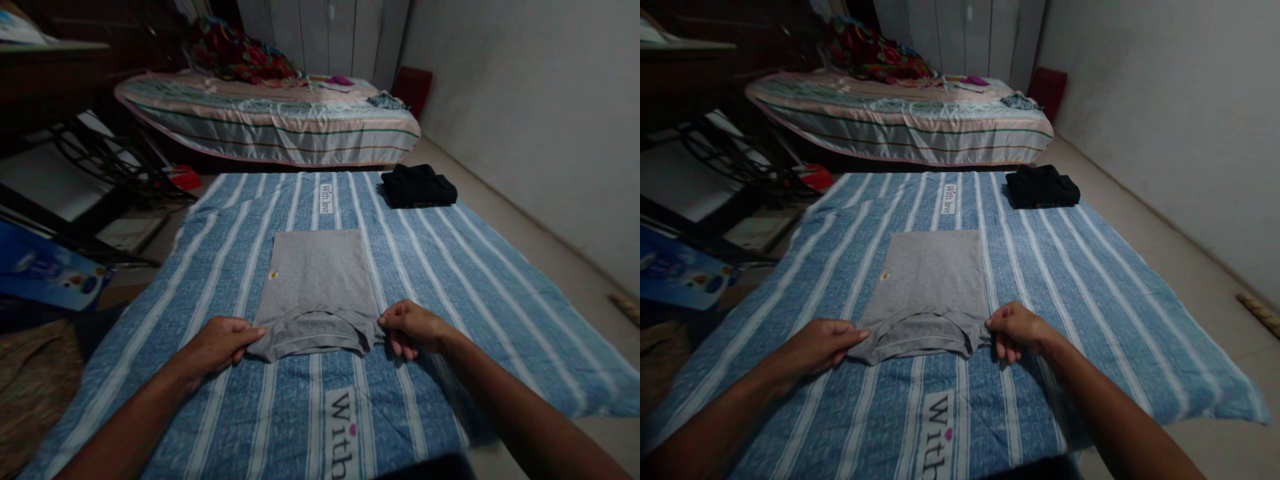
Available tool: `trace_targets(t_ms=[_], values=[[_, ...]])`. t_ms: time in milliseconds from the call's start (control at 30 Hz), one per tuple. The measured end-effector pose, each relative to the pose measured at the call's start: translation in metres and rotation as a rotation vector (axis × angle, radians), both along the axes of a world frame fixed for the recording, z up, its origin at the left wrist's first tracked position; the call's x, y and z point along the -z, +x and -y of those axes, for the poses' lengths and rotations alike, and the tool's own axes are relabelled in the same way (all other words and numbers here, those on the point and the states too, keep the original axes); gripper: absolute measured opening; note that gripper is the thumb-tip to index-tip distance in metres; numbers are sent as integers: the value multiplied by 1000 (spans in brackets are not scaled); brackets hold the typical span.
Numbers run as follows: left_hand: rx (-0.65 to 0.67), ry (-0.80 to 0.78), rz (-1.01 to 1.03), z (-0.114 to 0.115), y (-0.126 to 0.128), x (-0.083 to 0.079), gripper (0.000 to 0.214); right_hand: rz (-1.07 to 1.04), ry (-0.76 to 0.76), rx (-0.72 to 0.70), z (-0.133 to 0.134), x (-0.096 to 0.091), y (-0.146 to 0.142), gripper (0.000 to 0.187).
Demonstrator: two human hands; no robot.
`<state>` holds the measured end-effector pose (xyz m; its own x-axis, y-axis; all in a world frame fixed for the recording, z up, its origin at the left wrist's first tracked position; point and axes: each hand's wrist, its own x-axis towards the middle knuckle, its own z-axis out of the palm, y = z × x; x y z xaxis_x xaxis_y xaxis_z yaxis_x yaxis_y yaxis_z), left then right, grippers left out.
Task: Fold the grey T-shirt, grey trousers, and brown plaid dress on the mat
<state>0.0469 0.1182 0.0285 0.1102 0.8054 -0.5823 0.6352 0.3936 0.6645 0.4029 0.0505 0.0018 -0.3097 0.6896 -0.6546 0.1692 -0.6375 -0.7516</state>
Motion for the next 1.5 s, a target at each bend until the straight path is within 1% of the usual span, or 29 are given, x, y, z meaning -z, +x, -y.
trace_targets(t_ms=[100, 167, 233, 300, 333, 367, 433, 500, 567, 633, 700, 767, 833, 867, 933, 1033, 1100, 1200, 1267, 1333, 1500], values=[[37, -64, -67, -1, -1, -4, 47, -107, 0, -18, 7, 0, 4, 26], [39, -35, -105, -1, -1, -7, 43, -137, -10, -22, 11, 0, 5, 24], [11, 93, -180, 1, -1, -12, 37, -121, -8, 1, 15, 0, 3, 28], [-21, 288, -287, 6, 5, -17, 29, -91, 17, 48, 18, -1, 0, 30], [-10, 373, -327, 11, 11, -20, 26, -81, 32, 73, 19, -1, -3, 30], [23, 442, -341, 18, 19, -22, 24, -77, 46, 93, 20, -2, -5, 30], [176, 517, -265, 33, 44, -24, 22, -71, 70, 123, 21, -4, -10, 29], [368, 601, -139, 48, 76, -21, 17, -55, 106, 143, 21, -6, -14, 29], [490, 716, -71, 60, 109, -15, 14, -31, 153, 157, 22, -9, -16, 31], [553, 811, -79, 65, 135, -6, 28, -13, 197, 174, 23, -11, -18, 34], [589, 869, -139, 66, 151, 1, 37, -4, 220, 193, 24, -11, -18, 36], [626, 876, -182, 64, 157, 6, 32, 4, 235, 218, 26, -9, -18, 38], [646, 854, -164, 62, 157, 10, 23, 15, 250, 241, 27, -6, -17, 37], [639, 839, -131, 61, 156, 12, 21, 22, 261, 249, 27, -5, -17, 36], [572, 806, -39, 59, 153, 15, 22, 35, 294, 255, 28, -2, -18, 33], [391, 684, 77, 56, 150, 18, 23, 75, 383, 243, 29, 1, -21, 28], [266, 570, 118, 54, 150, 18, 24, 173, 493, 226, 30, 3, -23, 24], [147, 469, 168, 51, 151, 15, 27, 441, 658, 175, 30, 4, -29, 24], [127, 459, 176, 50, 151, 13, 27, 608, 706, 133, 30, 3, -33, 25], [134, 477, 155, 51, 152, 11, 26, 737, 732, 101, 30, 0, -39, 24], [184, 596, 123, 55, 152, 9, 25, 948, 778, 26, 31, -2, -49, 19]])
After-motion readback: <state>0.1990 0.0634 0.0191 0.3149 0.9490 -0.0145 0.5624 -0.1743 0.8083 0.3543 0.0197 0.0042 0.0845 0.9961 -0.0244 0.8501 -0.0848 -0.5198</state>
